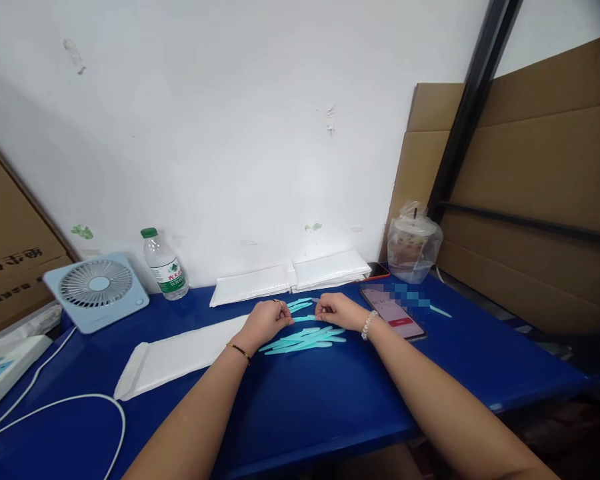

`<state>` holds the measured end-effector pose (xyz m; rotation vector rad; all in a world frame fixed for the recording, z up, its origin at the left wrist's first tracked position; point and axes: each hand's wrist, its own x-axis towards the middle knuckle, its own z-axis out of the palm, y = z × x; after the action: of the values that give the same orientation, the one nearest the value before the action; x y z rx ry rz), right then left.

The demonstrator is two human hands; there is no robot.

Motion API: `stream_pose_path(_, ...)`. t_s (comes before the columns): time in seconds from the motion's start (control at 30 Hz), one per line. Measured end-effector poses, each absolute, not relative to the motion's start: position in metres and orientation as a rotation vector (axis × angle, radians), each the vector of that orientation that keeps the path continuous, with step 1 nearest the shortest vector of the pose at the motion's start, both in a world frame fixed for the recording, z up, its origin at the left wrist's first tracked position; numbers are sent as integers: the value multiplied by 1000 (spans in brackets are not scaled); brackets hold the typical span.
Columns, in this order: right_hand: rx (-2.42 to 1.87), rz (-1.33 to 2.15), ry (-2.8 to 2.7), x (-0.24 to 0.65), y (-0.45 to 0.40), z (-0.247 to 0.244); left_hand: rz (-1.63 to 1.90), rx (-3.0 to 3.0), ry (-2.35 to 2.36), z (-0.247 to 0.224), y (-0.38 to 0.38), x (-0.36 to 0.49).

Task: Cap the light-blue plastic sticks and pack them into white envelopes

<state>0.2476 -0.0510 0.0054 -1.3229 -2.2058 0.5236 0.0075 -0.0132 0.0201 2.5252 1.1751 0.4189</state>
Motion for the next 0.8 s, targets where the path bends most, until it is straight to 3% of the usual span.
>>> stream_pose_path(0.27, -1450, 340, -2084, 261, -47, 5, 478, 2493, 1301, 23, -9, 1)
stream_pose_path(0.5, -1268, 563, -2305, 232, -60, 6, 287, 2460, 1038, 27, -26, 7)
stream_pose_path(0.8, -1364, 346, -2313, 239, -52, 5, 339, 2547, 1135, 24, -16, 8)
